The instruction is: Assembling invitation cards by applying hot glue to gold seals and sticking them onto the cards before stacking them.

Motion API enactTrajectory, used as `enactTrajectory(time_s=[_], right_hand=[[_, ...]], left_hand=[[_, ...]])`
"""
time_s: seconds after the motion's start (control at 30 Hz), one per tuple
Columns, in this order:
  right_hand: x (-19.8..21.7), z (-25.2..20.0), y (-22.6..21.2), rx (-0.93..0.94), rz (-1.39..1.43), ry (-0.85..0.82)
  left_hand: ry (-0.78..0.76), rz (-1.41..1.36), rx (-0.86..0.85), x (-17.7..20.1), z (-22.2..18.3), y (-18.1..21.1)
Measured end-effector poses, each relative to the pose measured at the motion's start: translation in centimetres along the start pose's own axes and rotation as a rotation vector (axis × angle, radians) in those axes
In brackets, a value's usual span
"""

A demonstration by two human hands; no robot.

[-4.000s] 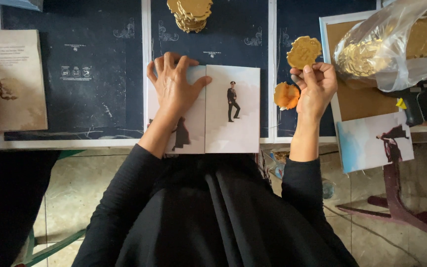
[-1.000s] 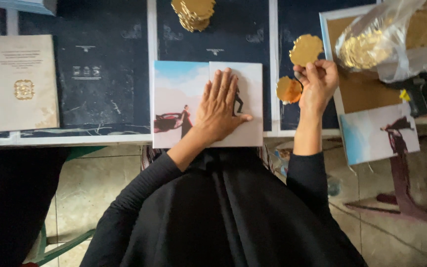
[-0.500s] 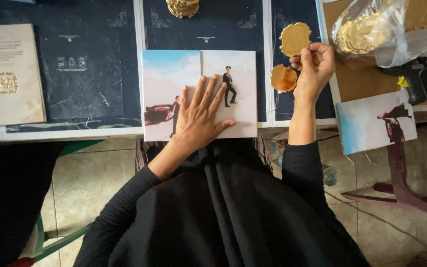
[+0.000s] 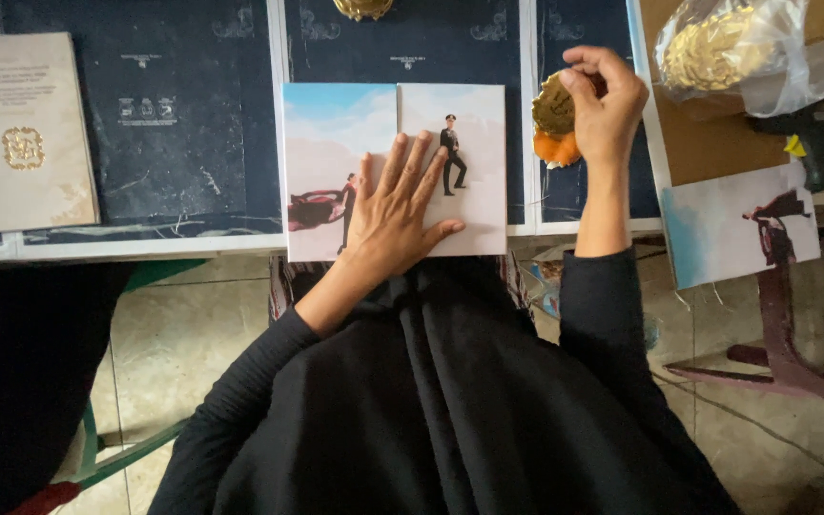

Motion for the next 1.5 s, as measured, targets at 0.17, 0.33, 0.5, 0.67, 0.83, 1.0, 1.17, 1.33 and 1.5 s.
enactTrajectory(time_s=[0.17,0.33,0.5,0.67,0.83,1.0,1.17,1.33,1.5], right_hand=[[-0.6,1.4,0.0,-0.032,-0.030,-0.193],[-1.1,2.2,-0.2,-0.015,-0.091,-0.328],[-1.1,2.4,-0.3,-0.073,-0.035,-0.311],[-0.1,0.2,-2.8,-0.268,0.096,-0.127],[-1.8,-3.4,-10.7,-0.263,0.247,-0.094],[-0.7,-6.0,-10.4,-0.373,0.371,0.137],[-0.4,-7.8,-10.2,-0.309,0.544,0.246],[-1.1,-9.4,-9.9,-0.377,0.643,0.256],[-1.7,-11.3,-13.2,-0.027,0.040,0.335]], left_hand=[[0.046,0.001,-0.010,0.6,0.0,0.0],[0.053,-0.021,-0.002,0.6,-0.1,0.0],[0.061,-0.047,-0.004,0.7,-0.2,-0.1],[0.082,-0.291,-0.010,1.0,0.4,-0.1],[0.349,-0.641,0.021,3.8,0.2,1.0],[0.495,-1.062,0.191,4.1,-0.6,0.9],[0.547,-1.336,0.275,4.3,-1.2,0.6],[0.505,-1.546,0.312,2.5,-1.4,1.0],[0.425,-1.715,0.257,0.7,-1.2,2.0]])
Point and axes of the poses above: each hand's wrist, its own z-axis towards the middle knuckle, its own x-axis out of the back of the hand, y = z × x, the point moved 6 cm from there along z, towards the middle knuckle, and after that the axes turned 3 degrees about -x, right-handed, at the moved point
